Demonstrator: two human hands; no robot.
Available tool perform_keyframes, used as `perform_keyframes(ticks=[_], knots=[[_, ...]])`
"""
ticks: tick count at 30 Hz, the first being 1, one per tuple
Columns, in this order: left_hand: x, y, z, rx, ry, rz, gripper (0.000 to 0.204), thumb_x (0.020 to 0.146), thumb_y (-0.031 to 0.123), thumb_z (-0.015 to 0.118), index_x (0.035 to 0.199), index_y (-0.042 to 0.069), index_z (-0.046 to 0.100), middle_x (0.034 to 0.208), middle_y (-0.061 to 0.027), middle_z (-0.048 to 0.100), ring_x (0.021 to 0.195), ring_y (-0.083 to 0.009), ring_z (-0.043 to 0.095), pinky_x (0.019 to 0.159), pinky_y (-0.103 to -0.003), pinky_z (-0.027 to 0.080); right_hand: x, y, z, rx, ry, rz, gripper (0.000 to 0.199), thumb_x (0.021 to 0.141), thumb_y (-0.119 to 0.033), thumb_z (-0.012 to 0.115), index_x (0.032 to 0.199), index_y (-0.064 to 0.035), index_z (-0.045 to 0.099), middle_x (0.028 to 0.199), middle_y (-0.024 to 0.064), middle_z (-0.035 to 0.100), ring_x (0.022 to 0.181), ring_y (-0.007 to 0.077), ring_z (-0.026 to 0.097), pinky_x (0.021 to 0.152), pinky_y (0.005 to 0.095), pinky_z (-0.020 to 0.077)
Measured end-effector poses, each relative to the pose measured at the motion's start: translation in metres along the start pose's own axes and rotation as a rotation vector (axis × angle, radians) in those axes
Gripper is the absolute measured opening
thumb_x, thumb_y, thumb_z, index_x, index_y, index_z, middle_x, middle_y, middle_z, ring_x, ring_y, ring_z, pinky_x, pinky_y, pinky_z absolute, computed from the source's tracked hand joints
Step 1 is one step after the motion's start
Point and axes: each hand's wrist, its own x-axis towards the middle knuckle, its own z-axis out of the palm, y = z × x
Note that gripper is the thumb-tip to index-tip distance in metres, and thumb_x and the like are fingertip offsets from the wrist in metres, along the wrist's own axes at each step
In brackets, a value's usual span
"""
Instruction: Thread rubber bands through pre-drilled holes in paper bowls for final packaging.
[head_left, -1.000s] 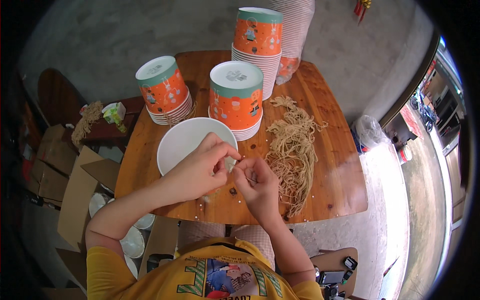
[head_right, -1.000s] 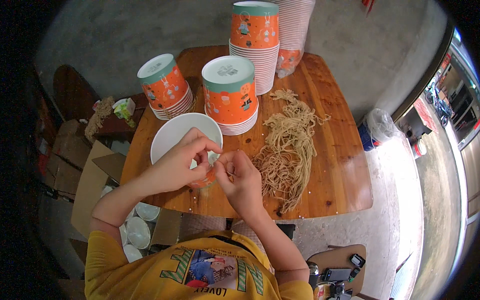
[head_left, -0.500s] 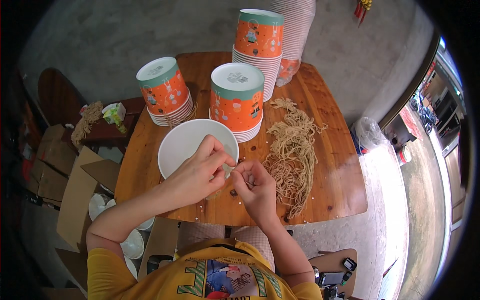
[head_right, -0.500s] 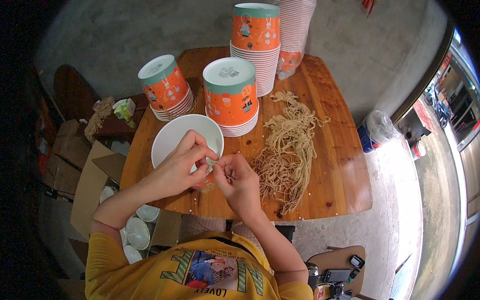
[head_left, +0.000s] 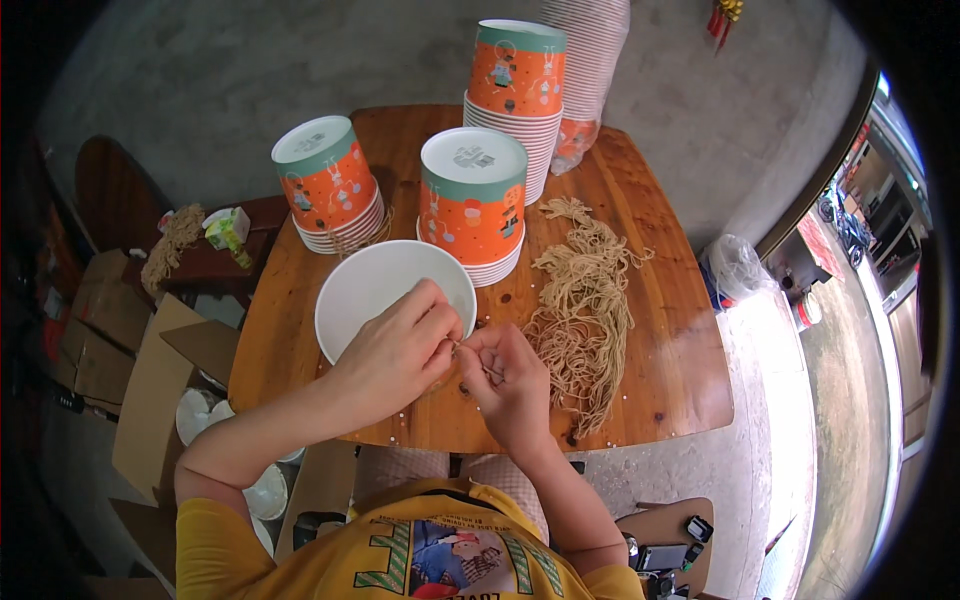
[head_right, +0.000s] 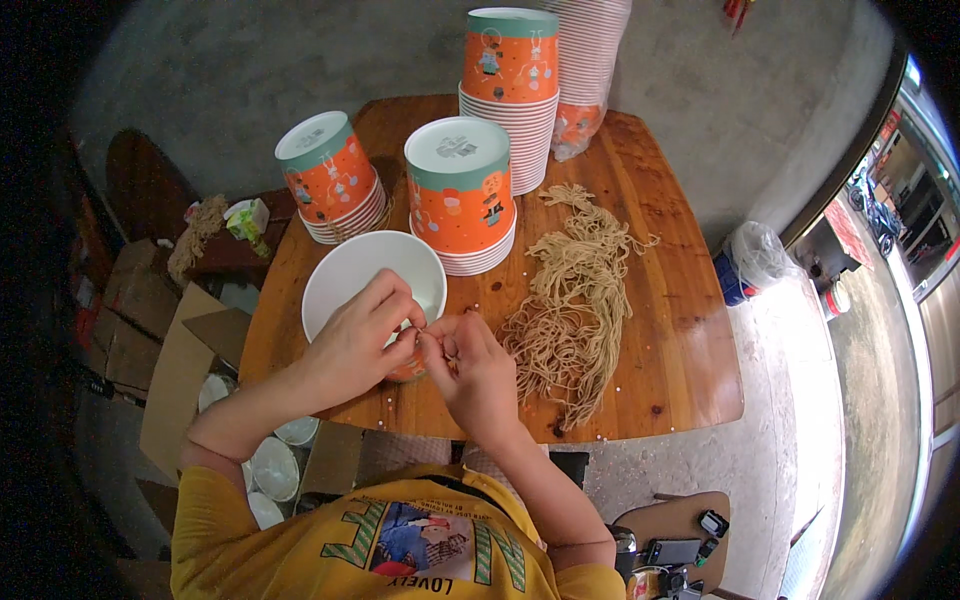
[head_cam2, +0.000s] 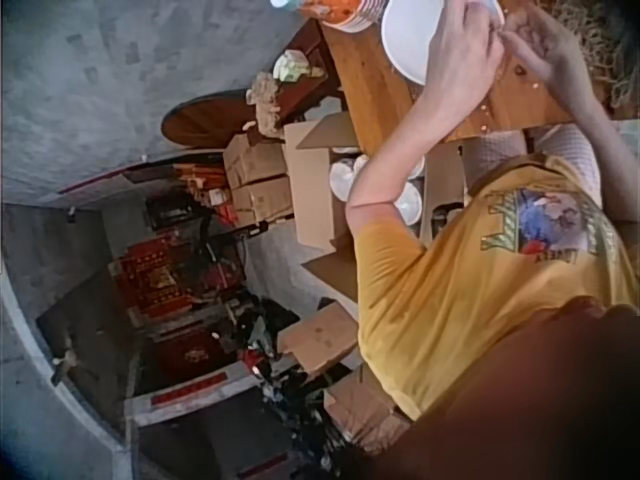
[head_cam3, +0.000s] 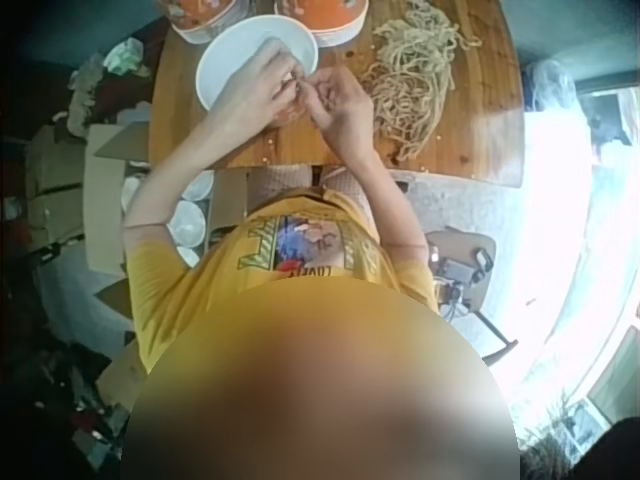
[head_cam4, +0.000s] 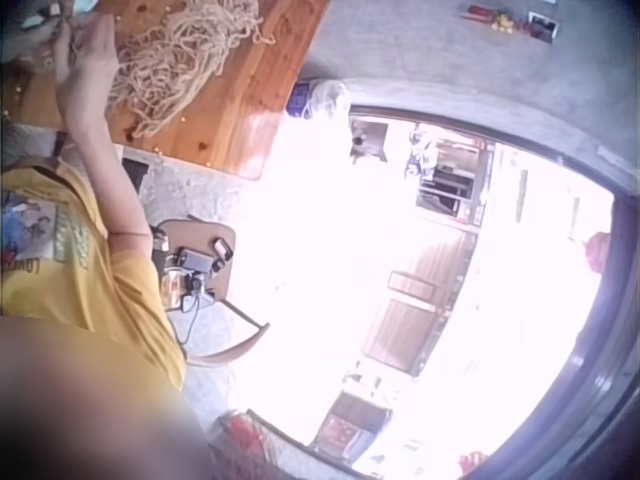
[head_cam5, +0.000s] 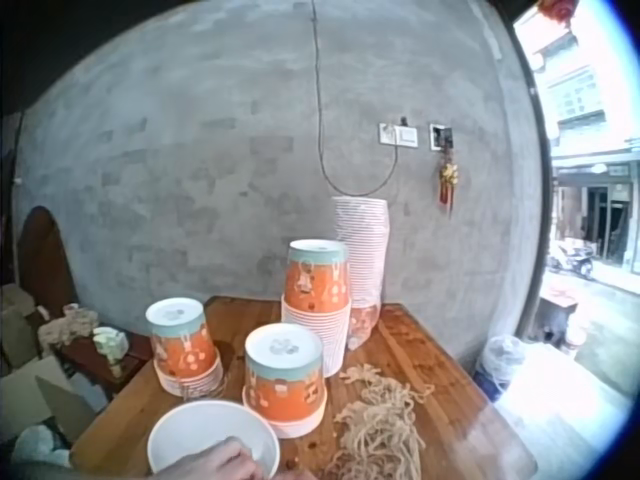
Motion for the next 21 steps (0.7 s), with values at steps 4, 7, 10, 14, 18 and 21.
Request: perform_keyframes(ticks=[4, 7, 10, 14, 18, 21], knots=[[-0.0042, -0.0018, 0.0054, -0.050, 0.046, -0.090, 0.012, 0.086, 0.004, 0.062, 0.092, 0.003, 0.051, 0.087, -0.0106, 0.058, 0.080, -0.0274, 0.061, 0.065, -0.037, 0.050, -0.0021, 0.0027, 0.0040, -0.105, 0.073, -0.163, 0.017, 0.082, -0.006, 0.072, 0.093, -0.0056, 0.058, 0.079, 0.0069, 0.059, 0.060, 0.0210, 0.060, 0.052, 0.0325, 0.0493], [-0.0051, -0.0003, 0.0047, -0.202, 0.022, -0.251, 0.012, 0.088, 0.005, 0.062, 0.094, 0.002, 0.053, 0.082, -0.0086, 0.062, 0.073, -0.0210, 0.063, 0.063, -0.033, 0.050, -0.0030, 0.0053, 0.0063, -0.186, 0.108, -0.263, 0.019, 0.082, -0.007, 0.072, 0.093, -0.0066, 0.058, 0.079, 0.0069, 0.058, 0.062, 0.0221, 0.061, 0.051, 0.0332, 0.0493], [-0.0034, 0.0019, 0.0018, -0.317, -0.021, -0.371, 0.011, 0.089, 0.005, 0.062, 0.095, 0.001, 0.054, 0.084, -0.0063, 0.063, 0.073, -0.0148, 0.062, 0.065, -0.030, 0.050, -0.0032, 0.0056, 0.0073, -0.220, 0.117, -0.284, 0.020, 0.082, -0.007, 0.072, 0.094, -0.0073, 0.057, 0.078, 0.0069, 0.057, 0.062, 0.0225, 0.060, 0.051, 0.0335, 0.0488], [-0.0028, 0.0026, 0.0018, -0.382, -0.020, -0.385, 0.010, 0.089, 0.003, 0.062, 0.096, 0.002, 0.054, 0.086, -0.0056, 0.062, 0.076, -0.0140, 0.060, 0.066, -0.028, 0.049, -0.0030, 0.0063, 0.0070, -0.196, 0.119, -0.293, 0.021, 0.082, -0.007, 0.072, 0.096, -0.0075, 0.057, 0.078, 0.0070, 0.057, 0.062, 0.0222, 0.060, 0.051, 0.0338, 0.0486], [-0.0040, -0.0023, 0.0046, -0.346, 0.031, -0.300, 0.009, 0.088, 0.002, 0.061, 0.095, 0.002, 0.055, 0.088, -0.0053, 0.060, 0.078, -0.0134, 0.059, 0.066, -0.027, 0.048, -0.0040, 0.0059, 0.0087, -0.172, 0.093, -0.233, 0.021, 0.082, -0.007, 0.072, 0.096, -0.0074, 0.057, 0.079, 0.0072, 0.057, 0.062, 0.0221, 0.060, 0.051, 0.0336, 0.0488], [-0.0050, -0.0040, 0.0064, -0.344, 0.060, -0.216, 0.008, 0.090, 0.002, 0.059, 0.092, 0.000, 0.051, 0.091, -0.0083, 0.055, 0.075, -0.0171, 0.059, 0.062, -0.030, 0.048, -0.0045, 0.0049, 0.0085, -0.137, 0.097, -0.228, 0.020, 0.082, -0.007, 0.072, 0.095, -0.0070, 0.057, 0.079, 0.0086, 0.058, 0.062, 0.0226, 0.060, 0.052, 0.0333, 0.0492]])
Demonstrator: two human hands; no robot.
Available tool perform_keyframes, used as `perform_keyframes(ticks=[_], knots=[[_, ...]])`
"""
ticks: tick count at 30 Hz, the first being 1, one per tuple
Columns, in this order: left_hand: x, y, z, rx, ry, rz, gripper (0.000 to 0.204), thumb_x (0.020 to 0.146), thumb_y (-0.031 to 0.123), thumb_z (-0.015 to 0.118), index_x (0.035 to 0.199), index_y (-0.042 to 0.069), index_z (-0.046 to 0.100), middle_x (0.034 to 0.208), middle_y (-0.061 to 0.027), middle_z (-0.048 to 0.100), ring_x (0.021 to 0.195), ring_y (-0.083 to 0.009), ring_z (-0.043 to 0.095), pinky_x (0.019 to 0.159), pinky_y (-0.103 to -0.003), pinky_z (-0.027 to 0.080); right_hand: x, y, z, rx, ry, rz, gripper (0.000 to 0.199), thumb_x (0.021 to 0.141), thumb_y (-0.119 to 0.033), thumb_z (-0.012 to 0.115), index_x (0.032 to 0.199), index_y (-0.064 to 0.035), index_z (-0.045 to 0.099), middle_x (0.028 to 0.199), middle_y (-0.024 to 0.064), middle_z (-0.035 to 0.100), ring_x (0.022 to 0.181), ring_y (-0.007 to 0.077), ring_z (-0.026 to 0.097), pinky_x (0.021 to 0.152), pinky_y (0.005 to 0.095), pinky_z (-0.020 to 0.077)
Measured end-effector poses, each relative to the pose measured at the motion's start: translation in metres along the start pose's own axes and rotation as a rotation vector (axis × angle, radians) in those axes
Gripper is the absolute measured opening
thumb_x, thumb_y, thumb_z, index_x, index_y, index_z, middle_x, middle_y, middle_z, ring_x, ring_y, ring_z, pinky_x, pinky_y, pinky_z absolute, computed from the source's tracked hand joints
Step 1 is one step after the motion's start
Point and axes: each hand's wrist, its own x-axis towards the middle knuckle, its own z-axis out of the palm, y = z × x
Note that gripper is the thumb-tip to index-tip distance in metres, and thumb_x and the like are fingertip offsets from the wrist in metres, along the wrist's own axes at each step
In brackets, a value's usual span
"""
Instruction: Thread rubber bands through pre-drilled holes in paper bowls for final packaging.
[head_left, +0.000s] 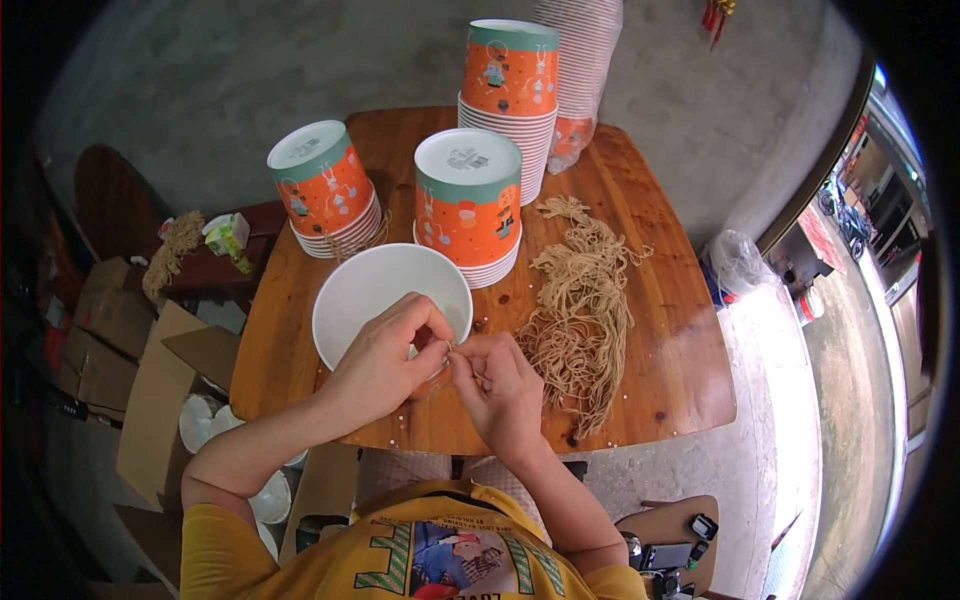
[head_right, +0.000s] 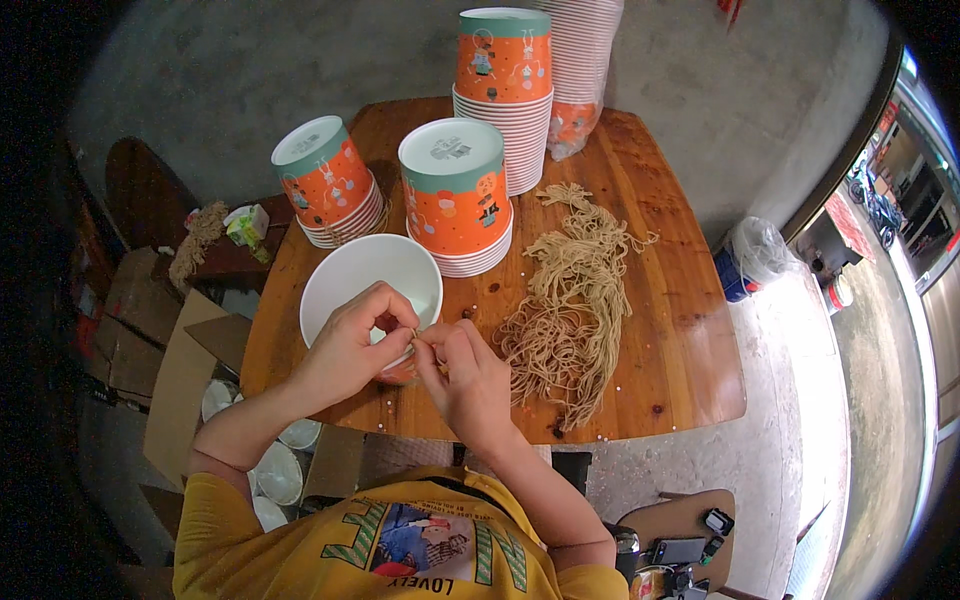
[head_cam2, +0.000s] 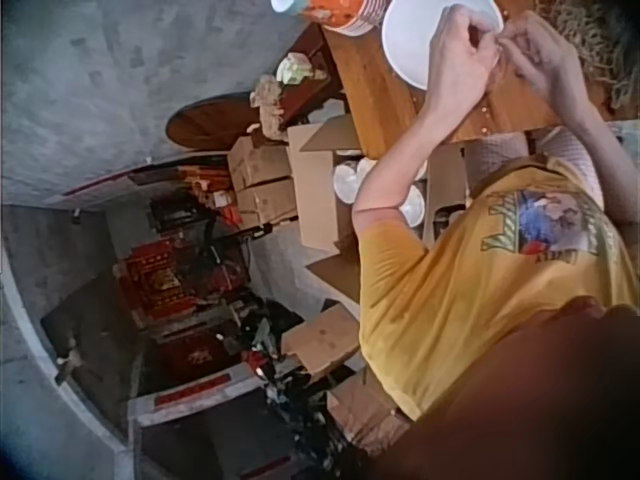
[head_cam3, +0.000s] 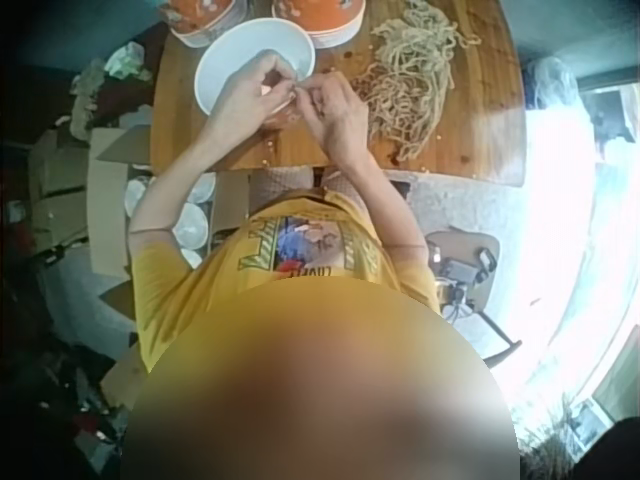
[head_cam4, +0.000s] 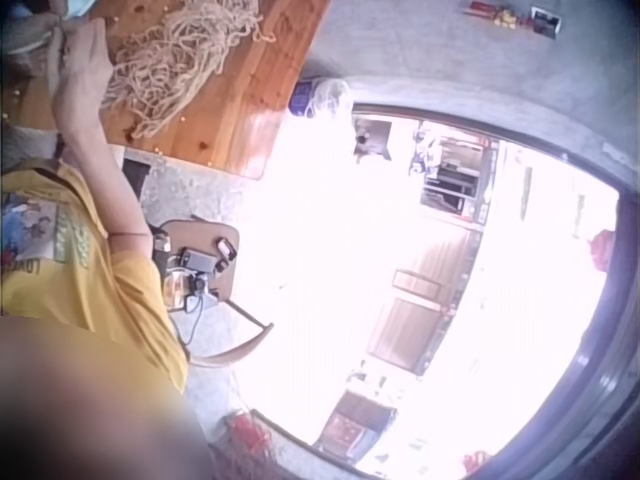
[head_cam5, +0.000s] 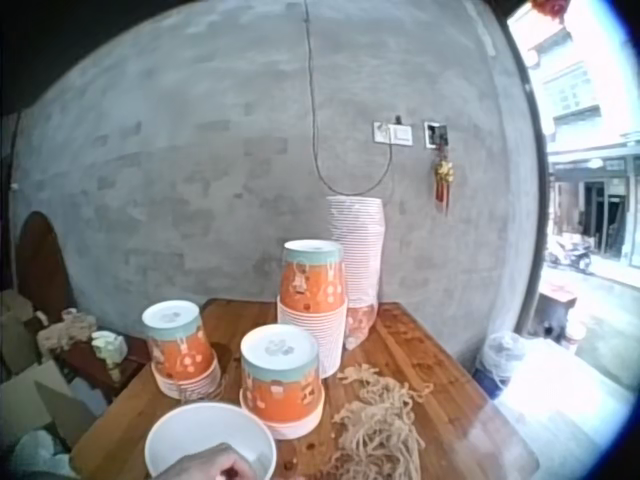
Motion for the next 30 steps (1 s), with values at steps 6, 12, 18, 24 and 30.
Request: perform_keyframes(ticks=[6, 12, 18, 24, 30], knots=[[0.006, 0.005, -0.004, 0.037, -0.068, -0.107, 0.006, 0.092, 0.006, 0.056, 0.095, 0.001, 0.054, 0.096, -0.0094, 0.057, 0.080, -0.0197, 0.060, 0.072, -0.033, 0.049, 0.000, 0.004, -0.005, 0.608, -0.087, 0.530, 0.014, 0.090, -0.011, 0.068, 0.097, -0.0025, 0.059, 0.084, -0.0022, 0.059, 0.066, 0.0056, 0.054, 0.058, 0.0209, 0.0429], [0.005, -0.008, -0.005, 0.010, -0.027, -0.019, 0.013, 0.094, 0.009, 0.055, 0.105, 0.003, 0.059, 0.103, -0.0107, 0.057, 0.094, -0.0232, 0.060, 0.081, -0.035, 0.048, 0.010, 0.004, -0.013, 0.843, -0.128, 0.730, 0.014, 0.094, -0.015, 0.065, 0.100, -0.0029, 0.061, 0.087, -0.0044, 0.059, 0.077, 0.0015, 0.050, 0.068, 0.0173, 0.0394], [0.006, 0.004, -0.010, -0.027, -0.124, -0.116, 0.020, 0.095, 0.008, 0.057, 0.114, 0.003, 0.061, 0.097, -0.0039, 0.054, 0.087, -0.0117, 0.055, 0.078, -0.028, 0.046, 0.009, 0.004, -0.010, 0.873, -0.130, 0.764, 0.014, 0.094, -0.015, 0.064, 0.100, -0.0030, 0.061, 0.088, -0.0044, 0.059, 0.077, 0.0016, 0.050, 0.069, 0.0177, 0.0398], [0.002, 0.018, -0.003, 0.019, -0.157, -0.249, 0.019, 0.092, 0.008, 0.061, 0.110, 0.002, 0.062, 0.091, -0.0039, 0.055, 0.076, -0.0100, 0.055, 0.069, -0.026, 0.047, 0.007, 0.003, -0.005, 0.840, -0.088, 0.660, 0.013, 0.094, -0.013, 0.064, 0.100, -0.0028, 0.061, 0.089, -0.0043, 0.060, 0.078, 0.0020, 0.051, 0.070, 0.0182, 0.0403], [0.001, 0.012, 0.003, 0.088, -0.011, -0.086, 0.011, 0.092, 0.009, 0.059, 0.100, 0.003, 0.061, 0.091, -0.0089, 0.062, 0.075, -0.0234, 0.063, 0.069, -0.034, 0.050, 0.005, 0.005, -0.002, 0.852, -0.066, 0.619, 0.013, 0.094, -0.013, 0.064, 0.101, -0.0024, 0.060, 0.089, -0.0045, 0.059, 0.076, 0.0013, 0.050, 0.069, 0.0169, 0.0398]])
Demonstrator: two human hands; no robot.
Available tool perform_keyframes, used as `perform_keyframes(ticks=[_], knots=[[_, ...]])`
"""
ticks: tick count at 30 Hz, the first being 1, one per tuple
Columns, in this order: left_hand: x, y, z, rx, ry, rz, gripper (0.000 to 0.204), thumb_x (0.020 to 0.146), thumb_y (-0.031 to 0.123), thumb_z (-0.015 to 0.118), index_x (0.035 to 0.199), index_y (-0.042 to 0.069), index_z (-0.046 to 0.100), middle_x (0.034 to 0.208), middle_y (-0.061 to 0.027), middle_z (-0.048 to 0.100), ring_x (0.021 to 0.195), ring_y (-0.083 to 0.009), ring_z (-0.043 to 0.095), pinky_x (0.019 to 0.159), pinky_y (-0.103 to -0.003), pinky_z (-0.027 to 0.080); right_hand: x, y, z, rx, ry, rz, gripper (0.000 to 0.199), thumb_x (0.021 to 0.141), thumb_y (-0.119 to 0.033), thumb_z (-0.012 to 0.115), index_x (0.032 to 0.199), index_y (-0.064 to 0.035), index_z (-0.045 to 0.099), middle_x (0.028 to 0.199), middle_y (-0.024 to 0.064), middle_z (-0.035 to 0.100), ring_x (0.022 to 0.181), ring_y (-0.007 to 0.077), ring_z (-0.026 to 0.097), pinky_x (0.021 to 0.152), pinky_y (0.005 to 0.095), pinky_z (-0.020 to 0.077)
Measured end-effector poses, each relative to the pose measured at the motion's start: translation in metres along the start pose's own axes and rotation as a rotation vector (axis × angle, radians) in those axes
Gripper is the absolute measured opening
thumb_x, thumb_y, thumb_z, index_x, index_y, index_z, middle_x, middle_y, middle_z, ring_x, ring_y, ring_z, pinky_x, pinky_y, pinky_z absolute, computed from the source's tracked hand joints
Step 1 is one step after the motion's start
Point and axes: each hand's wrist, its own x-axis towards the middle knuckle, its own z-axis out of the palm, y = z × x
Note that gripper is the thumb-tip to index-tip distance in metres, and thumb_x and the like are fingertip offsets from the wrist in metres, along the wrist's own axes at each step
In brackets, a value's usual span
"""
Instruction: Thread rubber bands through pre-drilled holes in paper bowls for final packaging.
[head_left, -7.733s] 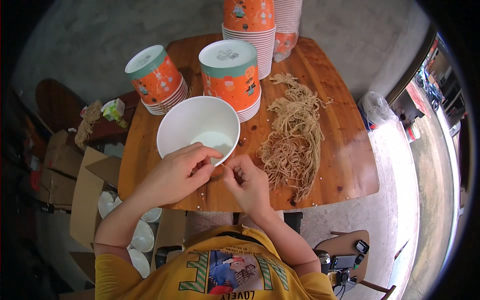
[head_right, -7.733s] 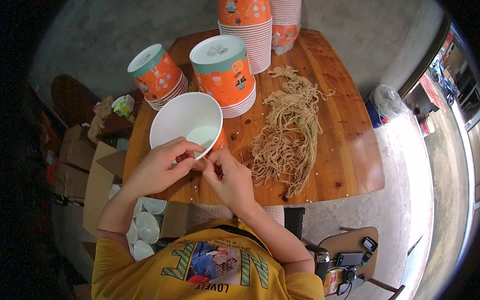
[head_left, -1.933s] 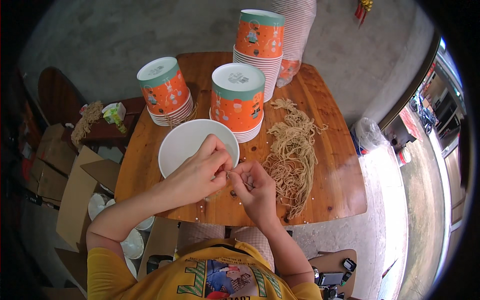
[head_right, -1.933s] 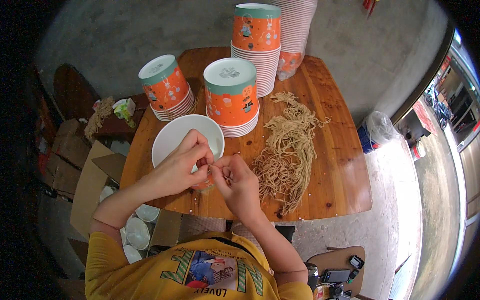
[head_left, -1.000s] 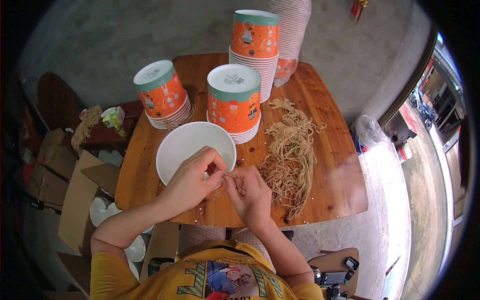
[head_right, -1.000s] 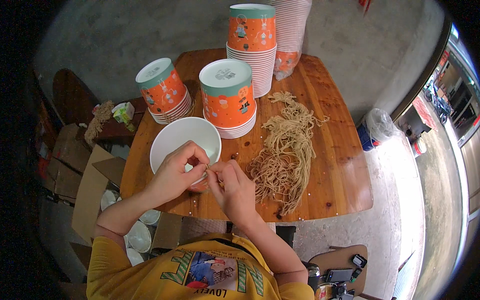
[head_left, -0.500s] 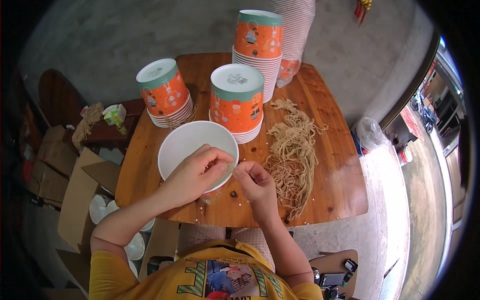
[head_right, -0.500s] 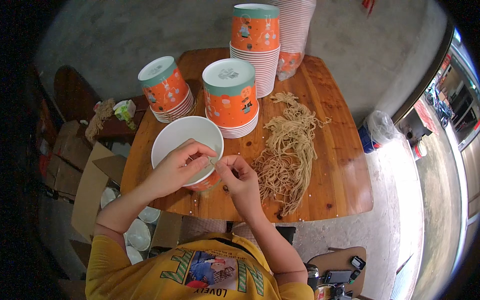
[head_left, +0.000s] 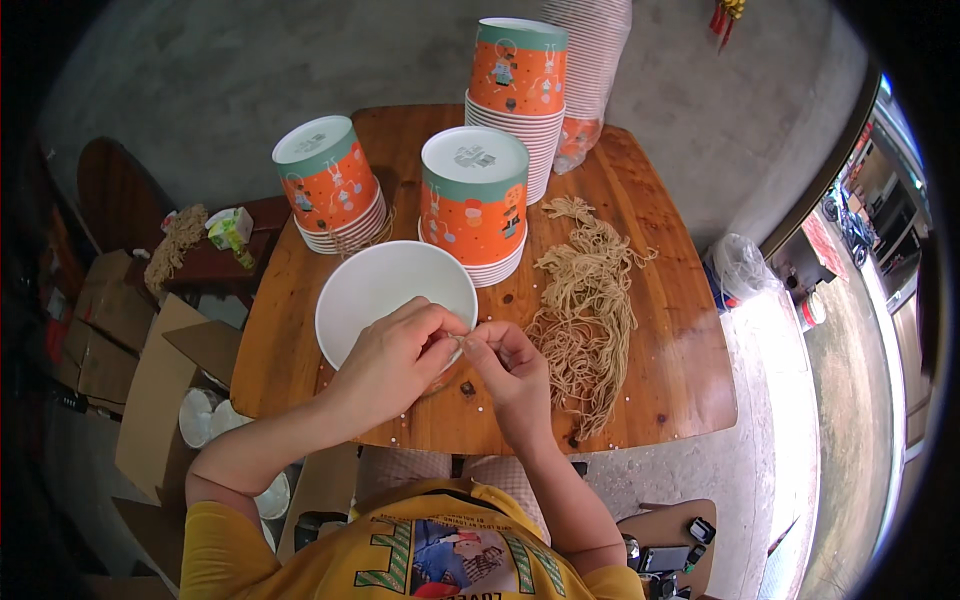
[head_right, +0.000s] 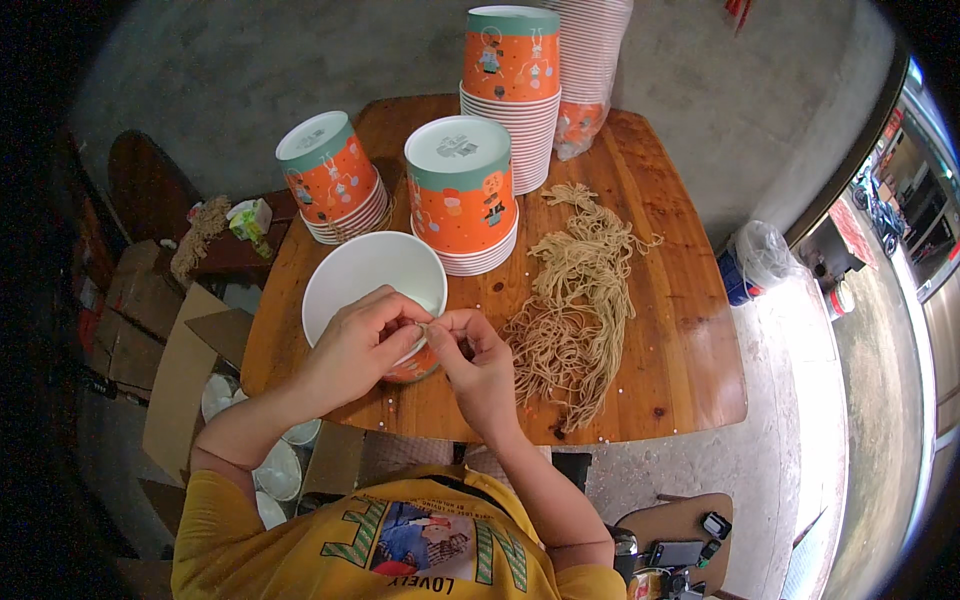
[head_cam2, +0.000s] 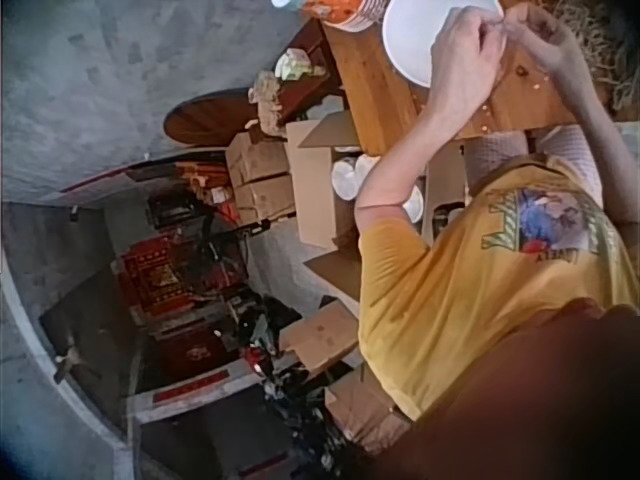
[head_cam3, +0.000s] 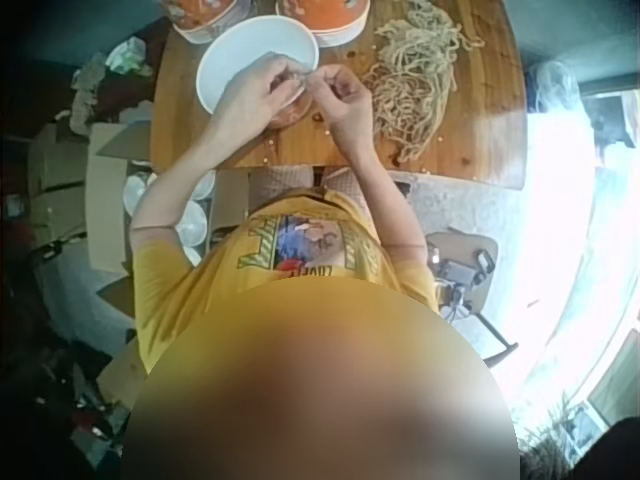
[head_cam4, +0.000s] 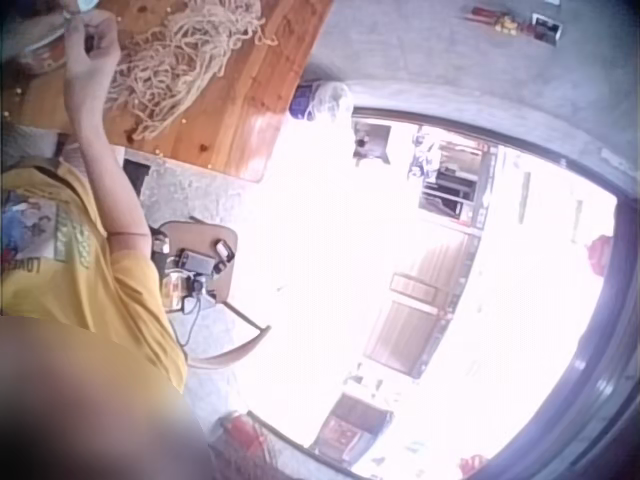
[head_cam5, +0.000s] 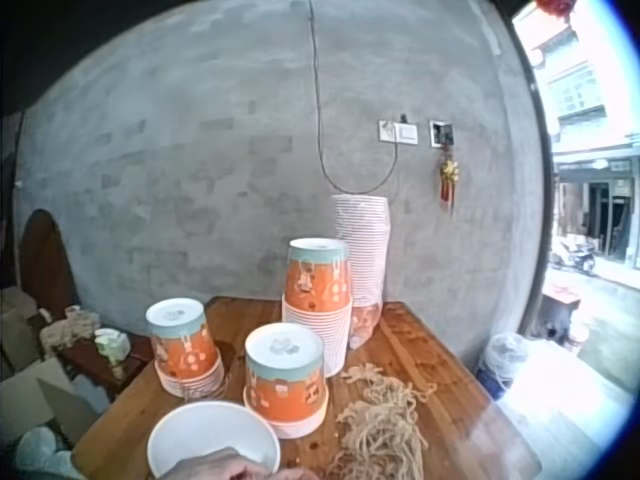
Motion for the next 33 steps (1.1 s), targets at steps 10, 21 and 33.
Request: perform_keyframes(ticks=[10, 21, 33], knots=[[-0.001, 0.002, 0.002, -0.017, 0.029, -0.061, 0.008, 0.093, 0.009, 0.058, 0.096, 0.002, 0.061, 0.084, -0.0101, 0.066, 0.071, -0.0233, 0.065, 0.064, -0.035, 0.051, -0.004, 0.001, 0.003, -0.069, 0.017, -0.049, 0.010, 0.094, -0.009, 0.063, 0.098, -0.0006, 0.060, 0.084, -0.0040, 0.058, 0.071, 0.0010, 0.048, 0.064, 0.0169, 0.0396], [-0.002, 0.002, 0.000, -0.059, -0.002, -0.164, 0.011, 0.092, 0.006, 0.060, 0.101, 0.000, 0.062, 0.086, -0.0091, 0.068, 0.076, -0.0140, 0.066, 0.070, -0.029, 0.052, -0.004, 0.002, 0.003, -0.125, 0.024, -0.060, 0.009, 0.094, -0.008, 0.064, 0.096, -0.0004, 0.060, 0.080, -0.0050, 0.057, 0.067, 0.0001, 0.046, 0.059, 0.0167, 0.0382], [-0.002, -0.005, 0.007, -0.087, 0.098, 0.065, 0.009, 0.089, 0.001, 0.059, 0.098, 0.000, 0.057, 0.094, -0.0102, 0.065, 0.083, -0.0238, 0.066, 0.073, -0.034, 0.051, -0.005, 0.004, 0.004, -0.235, 0.053, -0.113, 0.007, 0.092, -0.006, 0.065, 0.093, -0.0010, 0.059, 0.073, -0.0057, 0.054, 0.063, 0.0002, 0.044, 0.056, 0.0169, 0.0372]])
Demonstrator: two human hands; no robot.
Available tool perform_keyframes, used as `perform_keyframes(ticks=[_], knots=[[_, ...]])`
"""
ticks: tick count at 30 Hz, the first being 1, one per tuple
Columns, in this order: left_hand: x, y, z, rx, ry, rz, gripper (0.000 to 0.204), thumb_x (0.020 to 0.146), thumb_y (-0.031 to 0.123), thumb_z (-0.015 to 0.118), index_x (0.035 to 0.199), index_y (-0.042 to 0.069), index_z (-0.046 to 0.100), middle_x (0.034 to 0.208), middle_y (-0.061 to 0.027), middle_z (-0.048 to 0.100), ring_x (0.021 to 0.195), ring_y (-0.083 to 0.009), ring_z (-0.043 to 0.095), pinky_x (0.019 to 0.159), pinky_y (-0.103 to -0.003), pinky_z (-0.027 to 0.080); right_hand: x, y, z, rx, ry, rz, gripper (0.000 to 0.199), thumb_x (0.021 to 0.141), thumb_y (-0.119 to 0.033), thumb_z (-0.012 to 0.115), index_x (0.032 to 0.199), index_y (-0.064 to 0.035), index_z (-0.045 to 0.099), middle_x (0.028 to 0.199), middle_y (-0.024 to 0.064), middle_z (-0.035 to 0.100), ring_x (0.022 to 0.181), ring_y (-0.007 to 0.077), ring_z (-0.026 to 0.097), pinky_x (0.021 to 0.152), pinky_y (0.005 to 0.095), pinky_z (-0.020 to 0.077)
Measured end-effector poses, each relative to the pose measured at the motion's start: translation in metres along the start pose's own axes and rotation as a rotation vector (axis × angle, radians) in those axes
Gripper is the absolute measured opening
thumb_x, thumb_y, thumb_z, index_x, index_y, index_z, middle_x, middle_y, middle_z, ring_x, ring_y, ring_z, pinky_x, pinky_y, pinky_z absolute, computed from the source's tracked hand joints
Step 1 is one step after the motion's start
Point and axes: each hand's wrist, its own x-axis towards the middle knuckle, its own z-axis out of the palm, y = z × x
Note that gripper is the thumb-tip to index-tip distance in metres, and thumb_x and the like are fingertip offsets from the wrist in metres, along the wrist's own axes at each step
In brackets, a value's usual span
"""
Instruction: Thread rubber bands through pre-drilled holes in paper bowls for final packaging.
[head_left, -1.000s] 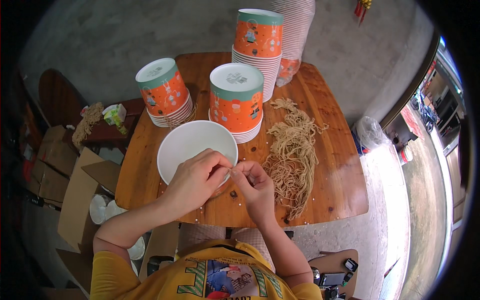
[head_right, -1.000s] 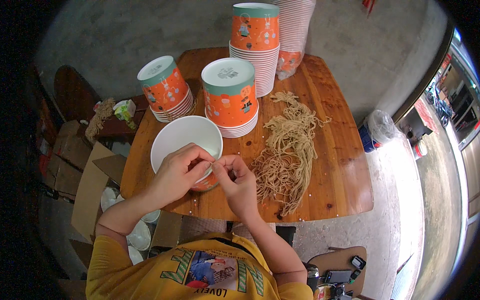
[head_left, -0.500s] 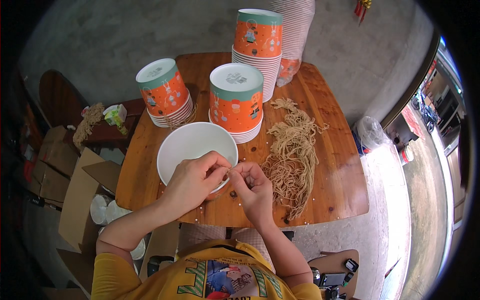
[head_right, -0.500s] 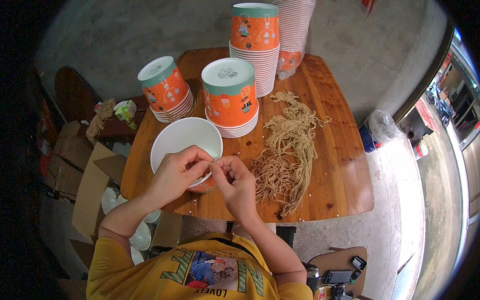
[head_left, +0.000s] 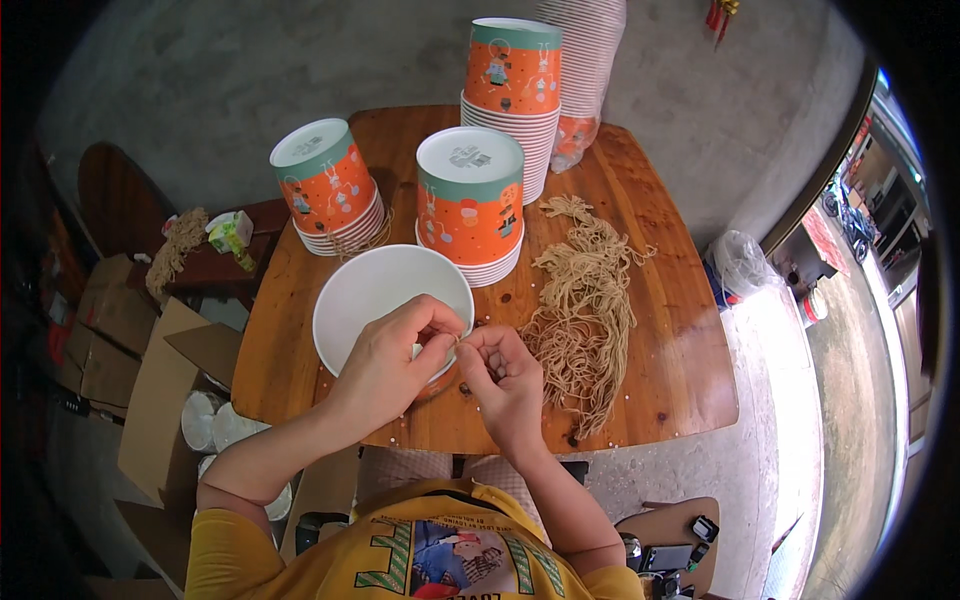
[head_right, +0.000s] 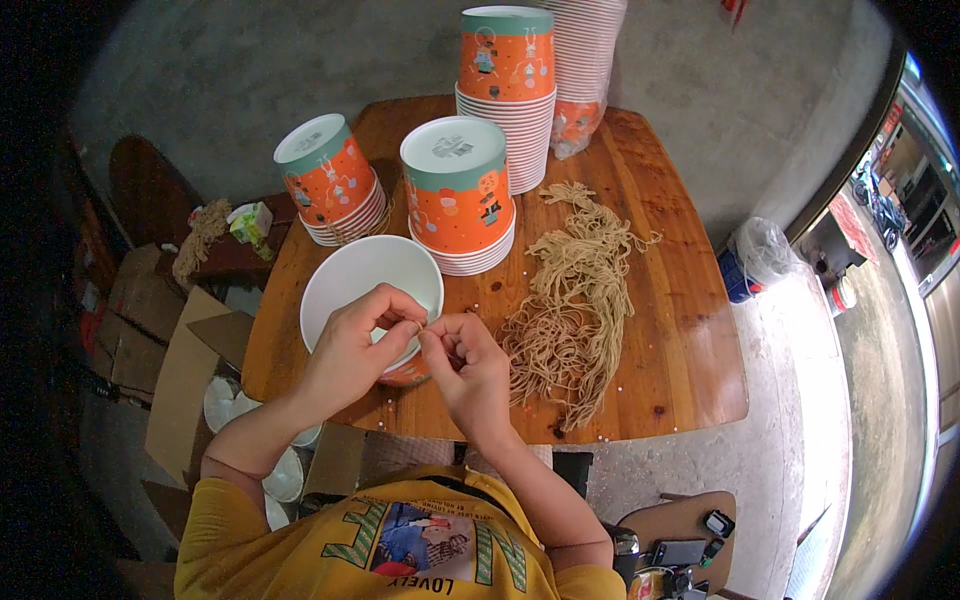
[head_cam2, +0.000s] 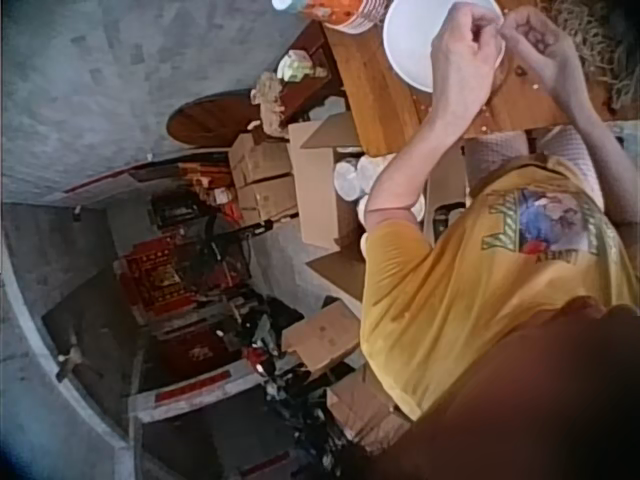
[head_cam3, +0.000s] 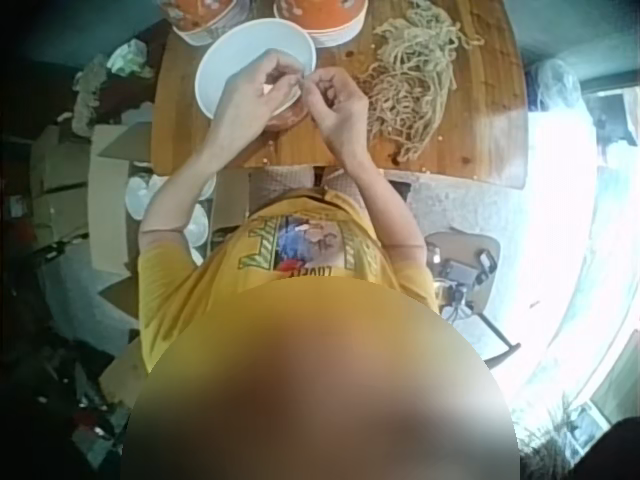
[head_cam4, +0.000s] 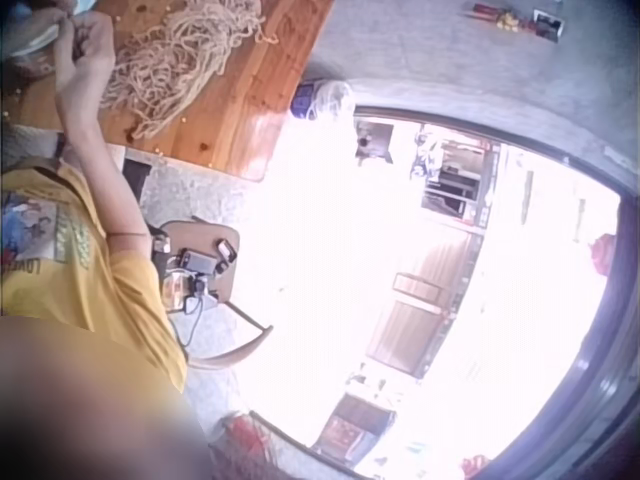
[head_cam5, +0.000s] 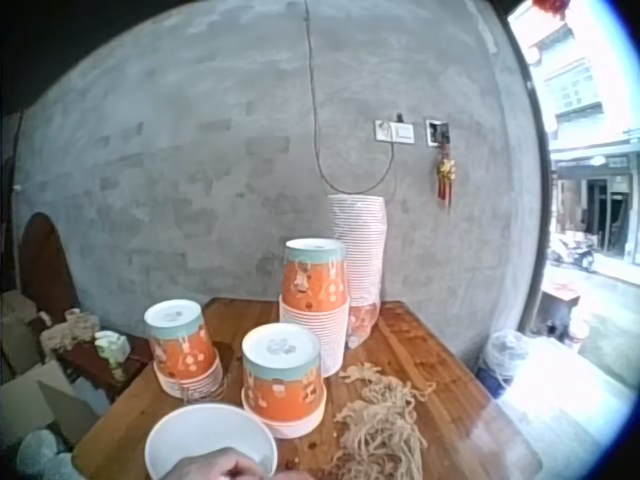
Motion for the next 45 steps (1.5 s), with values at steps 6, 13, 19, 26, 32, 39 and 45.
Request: perform_keyframes(ticks=[6, 13, 19, 26, 32, 39, 45], knots=[[0.002, 0.000, 0.000, -0.063, -0.021, -0.022, 0.011, 0.091, 0.001, 0.060, 0.102, 0.001, 0.060, 0.094, -0.0074, 0.064, 0.086, -0.0150, 0.063, 0.077, -0.028, 0.050, 0.000, 0.003, -0.002, -0.001, 0.003, -0.023, 0.008, 0.092, -0.006, 0.064, 0.094, -0.0011, 0.059, 0.075, -0.0058, 0.054, 0.064, 0.0002, 0.044, 0.056, 0.0171, 0.0376], [0.001, 0.005, -0.003, 0.135, -0.031, -0.036, 0.007, 0.091, 0.003, 0.061, 0.098, 0.002, 0.061, 0.092, -0.0077, 0.060, 0.082, -0.0176, 0.061, 0.075, -0.030, 0.049, 0.001, 0.000, -0.001, 0.121, -0.009, 0.013, 0.006, 0.093, -0.006, 0.063, 0.096, -0.0015, 0.059, 0.079, -0.0064, 0.055, 0.066, -0.0002, 0.044, 0.058, 0.0162, 0.0371], [0.001, 0.000, 0.000, 0.011, -0.037, -0.079, 0.006, 0.090, 0.005, 0.058, 0.096, 0.002, 0.059, 0.094, -0.0093, 0.061, 0.082, -0.0230, 0.063, 0.071, -0.034, 0.049, 0.001, 0.001, -0.002, 0.070, -0.018, 0.008, 0.006, 0.093, -0.006, 0.063, 0.095, -0.0018, 0.059, 0.078, -0.0064, 0.054, 0.066, -0.0002, 0.044, 0.057, 0.0162, 0.0371], [0.002, -0.001, 0.000, 0.021, -0.015, 0.006, 0.006, 0.090, 0.004, 0.058, 0.096, 0.001, 0.057, 0.094, -0.0092, 0.061, 0.084, -0.0221, 0.062, 0.072, -0.034, 0.049, 0.001, 0.003, -0.001, 0.022, -0.005, 0.000, 0.007, 0.092, -0.006, 0.065, 0.094, -0.0018, 0.060, 0.076, -0.0058, 0.055, 0.064, 0.0002, 0.045, 0.057, 0.0170, 0.0389], [0.002, -0.003, 0.001, -0.088, -0.030, -0.041, 0.014, 0.091, -0.001, 0.059, 0.104, 0.003, 0.056, 0.090, -0.0029, 0.060, 0.084, -0.0103, 0.059, 0.078, -0.027, 0.049, 0.001, 0.005, -0.002, 0.030, -0.003, -0.013, 0.007, 0.093, -0.006, 0.064, 0.096, -0.0008, 0.059, 0.078, -0.0044, 0.057, 0.067, 0.0007, 0.048, 0.060, 0.0176, 0.0413], [0.004, 0.001, -0.002, -0.176, -0.097, -0.089, 0.029, 0.091, -0.002, 0.056, 0.119, 0.005, 0.050, 0.087, -0.0006, 0.058, 0.085, -0.0076, 0.056, 0.080, -0.025, 0.047, 0.003, 0.001, -0.002, 0.119, 0.009, -0.003, 0.008, 0.095, -0.006, 0.061, 0.099, -0.0001, 0.058, 0.085, -0.0025, 0.060, 0.074, 0.0027, 0.052, 0.066, 0.0191, 0.0445], [0.005, -0.002, -0.001, -0.223, -0.100, -0.074, 0.035, 0.093, -0.002, 0.056, 0.125, 0.004, 0.045, 0.088, -0.0010, 0.058, 0.084, -0.0077, 0.055, 0.080, -0.025, 0.045, 0.002, 0.009, -0.004, -0.003, 0.015, -0.100, 0.009, 0.094, -0.005, 0.062, 0.100, -0.0008, 0.057, 0.085, 0.0001, 0.060, 0.071, 0.0039, 0.052, 0.063, 0.0198, 0.0445]])
